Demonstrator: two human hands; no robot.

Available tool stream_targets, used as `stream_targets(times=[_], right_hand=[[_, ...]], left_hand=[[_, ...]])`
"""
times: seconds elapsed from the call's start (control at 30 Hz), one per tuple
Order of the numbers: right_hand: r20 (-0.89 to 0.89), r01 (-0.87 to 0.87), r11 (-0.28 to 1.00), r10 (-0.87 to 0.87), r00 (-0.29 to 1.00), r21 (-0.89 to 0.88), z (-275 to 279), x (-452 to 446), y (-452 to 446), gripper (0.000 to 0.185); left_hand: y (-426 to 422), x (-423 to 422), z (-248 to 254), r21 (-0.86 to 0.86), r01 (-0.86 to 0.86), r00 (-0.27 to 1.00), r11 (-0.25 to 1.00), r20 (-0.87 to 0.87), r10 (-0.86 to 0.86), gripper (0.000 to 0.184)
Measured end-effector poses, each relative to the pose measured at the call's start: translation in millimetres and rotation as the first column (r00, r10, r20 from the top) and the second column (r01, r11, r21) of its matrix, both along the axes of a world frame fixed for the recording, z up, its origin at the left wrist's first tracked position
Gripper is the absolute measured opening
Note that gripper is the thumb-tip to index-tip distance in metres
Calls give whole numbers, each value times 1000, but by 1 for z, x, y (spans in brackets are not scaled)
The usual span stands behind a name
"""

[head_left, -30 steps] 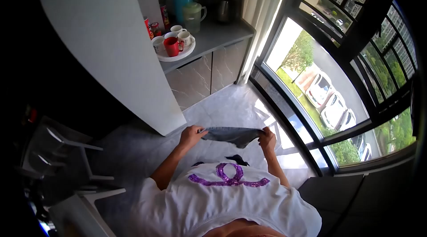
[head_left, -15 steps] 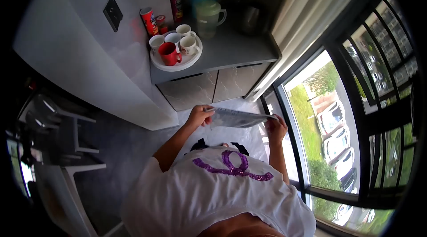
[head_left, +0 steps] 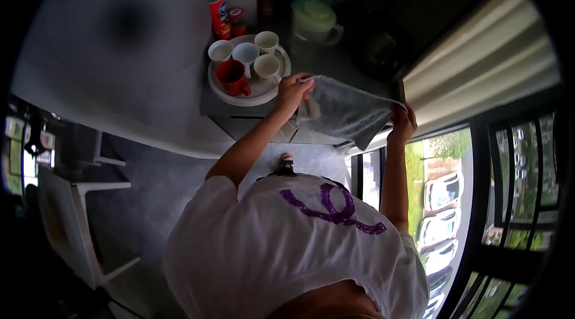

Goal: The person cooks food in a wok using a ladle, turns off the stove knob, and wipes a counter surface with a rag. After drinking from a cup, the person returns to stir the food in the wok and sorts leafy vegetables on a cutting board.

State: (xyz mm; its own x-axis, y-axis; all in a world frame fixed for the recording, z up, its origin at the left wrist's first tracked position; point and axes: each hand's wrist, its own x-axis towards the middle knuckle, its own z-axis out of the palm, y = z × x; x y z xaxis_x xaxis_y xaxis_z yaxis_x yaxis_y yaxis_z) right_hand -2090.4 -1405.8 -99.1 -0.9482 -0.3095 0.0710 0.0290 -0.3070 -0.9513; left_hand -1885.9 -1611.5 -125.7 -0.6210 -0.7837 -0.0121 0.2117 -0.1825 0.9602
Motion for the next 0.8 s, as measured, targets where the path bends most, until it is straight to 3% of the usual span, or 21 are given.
stream_targets(times=[0.03, 0.1, 0.13, 0.17, 0.2, 0.23, 0.27, 0.3, 0.33, 0.43, 0.8], right_hand=[[-65, -60, 997, 63, 996, 44, 2, -10, -19, 32], [-222, -107, 989, 127, 967, 98, -29, -36, -57, 46], [-371, -164, 961, 240, 897, 224, -76, -63, -67, 55], [-534, -40, 878, 326, 780, 477, -78, -54, -77, 56], [-688, 73, 801, 460, 562, 595, -101, -60, -83, 54], [-750, 215, 724, 591, 296, 656, -126, -68, -88, 52], [-743, 186, 725, 606, 284, 663, -129, -60, -91, 52], [-642, 289, 574, 702, 308, 766, -125, -42, -94, 50], [-530, 384, 400, 776, 341, 832, -124, -33, -97, 49], [-535, 389, 400, 767, 353, 830, -134, -36, -99, 50], [-522, 387, 390, 782, 340, 835, -132, -37, -99, 49]], left_hand=[[-11, -15, -11, 12, -27, 1000, 1000, 3, 27, 35], [-33, -40, -32, -428, -36, 939, 903, 296, 178, 54], [-35, -46, -41, -420, -58, 931, 906, 306, 201, 54], [-32, -50, -50, -633, 52, 888, 772, 383, 254, 60], [-29, -49, -60, -785, 189, 836, 591, 444, 323, 67], [-26, -46, -76, -778, 177, 822, 602, 453, 345, 67], [-20, -41, -94, -809, 359, 751, 466, 547, 370, 66], [-16, -36, -104, -779, 539, 664, 322, 627, 407, 66], [-14, -35, -104, -769, 538, 642, 344, 639, 424, 66], [-10, -35, -96, -735, 551, 616, 396, 678, 401, 67], [-2, -32, -95, -827, 469, 638, 310, 560, 529, 59]])
